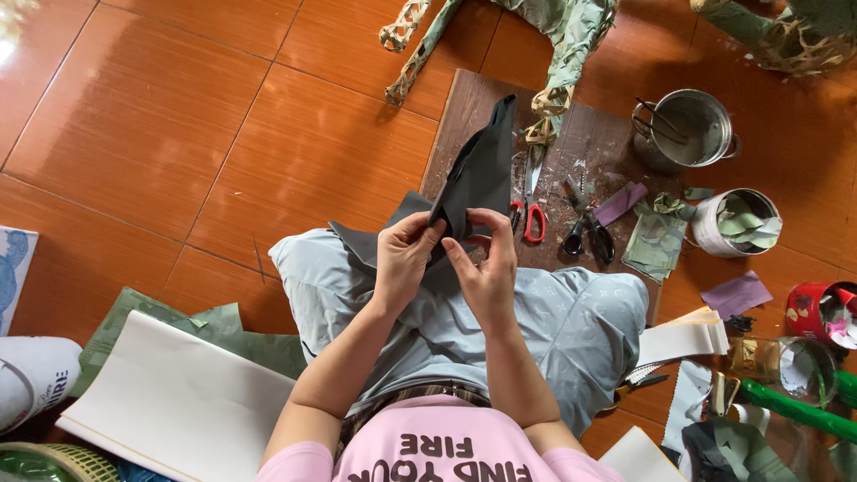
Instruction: Cutting sheets of paper with scissors and folding them into specific shapes.
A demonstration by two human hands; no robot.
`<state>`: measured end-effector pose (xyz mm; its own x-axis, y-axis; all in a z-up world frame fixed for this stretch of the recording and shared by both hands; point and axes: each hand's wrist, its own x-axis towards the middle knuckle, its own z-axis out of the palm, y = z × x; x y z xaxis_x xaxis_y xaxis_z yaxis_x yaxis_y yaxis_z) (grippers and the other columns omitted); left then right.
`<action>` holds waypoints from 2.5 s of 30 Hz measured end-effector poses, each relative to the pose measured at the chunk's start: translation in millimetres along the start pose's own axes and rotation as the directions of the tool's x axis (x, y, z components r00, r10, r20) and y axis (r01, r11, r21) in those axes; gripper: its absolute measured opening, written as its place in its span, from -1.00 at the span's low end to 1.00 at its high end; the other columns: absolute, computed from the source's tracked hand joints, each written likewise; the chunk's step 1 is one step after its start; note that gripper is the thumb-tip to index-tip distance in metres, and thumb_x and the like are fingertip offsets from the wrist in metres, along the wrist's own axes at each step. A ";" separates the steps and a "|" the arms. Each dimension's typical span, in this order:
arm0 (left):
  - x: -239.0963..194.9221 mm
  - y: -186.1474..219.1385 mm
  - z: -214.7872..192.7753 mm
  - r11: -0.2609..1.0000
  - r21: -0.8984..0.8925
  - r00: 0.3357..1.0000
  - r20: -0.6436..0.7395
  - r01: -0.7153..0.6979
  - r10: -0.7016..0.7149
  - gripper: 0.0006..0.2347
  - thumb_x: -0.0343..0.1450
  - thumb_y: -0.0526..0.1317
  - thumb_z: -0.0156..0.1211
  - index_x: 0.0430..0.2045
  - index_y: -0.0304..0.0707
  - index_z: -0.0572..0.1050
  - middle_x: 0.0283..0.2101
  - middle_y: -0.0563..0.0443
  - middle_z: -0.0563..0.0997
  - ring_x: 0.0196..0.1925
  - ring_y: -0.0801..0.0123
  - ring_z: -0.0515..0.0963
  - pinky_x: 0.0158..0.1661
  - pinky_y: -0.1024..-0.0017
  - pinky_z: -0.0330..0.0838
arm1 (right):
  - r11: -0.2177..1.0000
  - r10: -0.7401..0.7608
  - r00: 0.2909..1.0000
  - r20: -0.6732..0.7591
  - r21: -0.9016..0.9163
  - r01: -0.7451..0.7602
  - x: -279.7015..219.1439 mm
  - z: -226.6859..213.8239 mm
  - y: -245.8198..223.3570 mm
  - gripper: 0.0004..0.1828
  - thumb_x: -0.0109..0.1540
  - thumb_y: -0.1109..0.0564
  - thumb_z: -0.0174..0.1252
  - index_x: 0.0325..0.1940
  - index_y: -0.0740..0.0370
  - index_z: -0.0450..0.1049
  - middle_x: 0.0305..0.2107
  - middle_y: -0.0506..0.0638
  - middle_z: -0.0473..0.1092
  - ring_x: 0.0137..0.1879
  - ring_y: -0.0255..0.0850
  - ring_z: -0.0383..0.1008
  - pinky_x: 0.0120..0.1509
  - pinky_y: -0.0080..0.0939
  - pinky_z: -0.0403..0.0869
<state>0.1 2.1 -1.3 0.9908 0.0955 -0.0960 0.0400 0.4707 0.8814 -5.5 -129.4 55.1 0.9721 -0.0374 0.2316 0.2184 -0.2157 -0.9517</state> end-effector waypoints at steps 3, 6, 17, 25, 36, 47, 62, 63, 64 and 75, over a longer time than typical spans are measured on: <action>0.6 0.5 0.0 1.000 0.007 1.000 0.002 -0.014 0.014 -0.84 0.51 -0.35 0.22 -0.11 -0.50 0.60 -0.21 0.14 0.64 -0.18 0.63 0.55 -0.16 0.62 0.47 | 1.000 -0.009 1.000 0.000 -0.007 0.009 0.0 0.7 1.4 -0.53 0.23 0.21 0.38 0.16 0.29 0.36 0.05 0.01 0.38 0.14 -0.22 0.47 0.13 -0.26 0.51; 0.4 1.7 0.5 0.999 0.040 0.999 0.006 -0.034 0.034 -0.85 0.52 -0.37 0.20 -0.10 -0.50 0.59 -0.20 0.15 0.64 -0.17 0.65 0.54 -0.14 0.63 0.48 | 1.000 -0.016 1.000 -0.003 0.001 0.016 0.1 1.8 3.9 -0.56 0.25 0.23 0.35 0.14 0.31 0.35 0.06 0.02 0.37 0.12 -0.21 0.48 0.11 -0.25 0.52; -1.0 12.9 10.8 0.908 0.402 0.991 -0.011 -0.115 0.131 -0.87 0.46 -0.40 0.23 -0.16 -0.45 0.62 -0.32 0.22 0.66 -0.25 0.73 0.54 -0.22 0.64 0.52 | 0.976 -0.117 0.992 -0.047 -0.193 0.106 2.2 1.8 1.1 -0.80 0.30 0.28 0.22 -0.01 0.37 0.43 -0.06 0.09 0.50 -0.11 -0.17 0.59 -0.01 -0.24 0.54; 30.9 42.8 36.7 0.921 0.344 0.979 -0.011 -0.186 0.202 -0.88 0.48 -0.39 0.25 -0.17 -0.46 0.63 -0.35 0.23 0.62 -0.27 0.73 0.53 -0.23 0.65 0.49 | 0.960 -0.225 0.964 -0.144 -0.203 0.194 35.8 -10.8 10.3 -0.86 0.32 0.35 0.20 -0.03 0.38 0.47 -0.31 0.00 0.44 -0.28 -0.38 0.39 -0.16 -0.36 0.41; 54.9 99.5 76.1 0.905 0.051 0.895 0.187 -0.421 0.406 -0.89 0.52 -0.47 0.18 -0.12 -0.50 0.58 -0.19 0.13 0.64 -0.13 0.63 0.56 -0.08 0.62 0.50 | 0.928 -0.327 0.929 -0.171 0.127 0.350 74.7 -32.2 -50.6 -0.87 0.39 0.40 0.11 0.01 0.37 0.37 -0.06 -0.02 0.44 -0.04 -0.44 0.43 0.05 -0.45 0.44; 51.6 89.2 70.4 0.928 0.016 0.914 0.182 -0.372 0.363 -0.89 0.53 -0.44 0.20 -0.10 -0.48 0.59 -0.18 0.13 0.62 -0.11 0.63 0.54 -0.07 0.63 0.47 | 0.922 -0.388 0.914 -0.114 -0.045 0.386 72.1 -29.3 -63.3 -0.77 0.40 0.29 0.19 0.14 0.34 0.43 0.01 0.08 0.51 0.08 -0.25 0.60 0.14 -0.31 0.60; 50.6 86.3 71.3 0.792 0.334 0.852 0.070 -0.511 0.519 -0.90 0.46 -0.45 0.26 -0.19 -0.41 0.60 -0.27 0.04 0.65 -0.25 0.57 0.64 -0.25 0.57 0.57 | 0.940 -0.341 0.940 -0.031 -0.033 0.340 70.9 -19.7 -48.7 -0.65 0.34 0.27 0.27 0.18 0.35 0.38 -0.02 0.07 0.51 0.09 -0.22 0.58 0.22 -0.25 0.56; 51.4 84.3 70.4 0.761 0.360 0.829 0.073 -0.540 0.554 -0.90 0.45 -0.44 0.26 -0.20 -0.41 0.59 -0.27 0.02 0.65 -0.25 0.55 0.65 -0.24 0.55 0.58 | 0.944 -0.327 0.944 -0.039 -0.046 0.325 71.1 -19.4 -45.2 -0.68 0.36 0.29 0.24 0.18 0.35 0.38 -0.05 0.06 0.53 0.07 -0.22 0.59 0.19 -0.25 0.57; 50.9 83.2 69.5 0.757 0.366 0.825 0.056 -0.541 0.563 -0.90 0.45 -0.44 0.26 -0.20 -0.41 0.59 -0.27 0.02 0.65 -0.25 0.55 0.65 -0.24 0.55 0.58 | 0.943 -0.332 0.943 -0.021 -0.037 0.331 70.4 -18.0 -44.0 -0.68 0.36 0.29 0.24 0.18 0.35 0.38 -0.05 0.06 0.53 0.07 -0.22 0.59 0.19 -0.25 0.57; 46.9 86.3 70.7 0.777 0.370 0.849 0.070 -0.510 0.524 -0.77 0.36 -0.38 0.42 -0.17 -0.41 0.53 -0.17 -0.03 0.62 -0.11 0.42 0.68 -0.07 0.43 0.68 | 0.900 -0.414 0.905 -0.095 -0.194 0.391 71.2 -3.1 -14.9 -0.90 0.40 0.36 0.14 0.01 0.39 0.47 -0.08 0.10 0.56 0.01 -0.20 0.61 0.13 -0.24 0.54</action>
<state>59.1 -14.8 103.0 0.8711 0.2666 0.4124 -0.4260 -0.0076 0.9047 60.2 -131.9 86.4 0.7816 -0.0370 0.6227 0.5600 -0.3981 -0.7266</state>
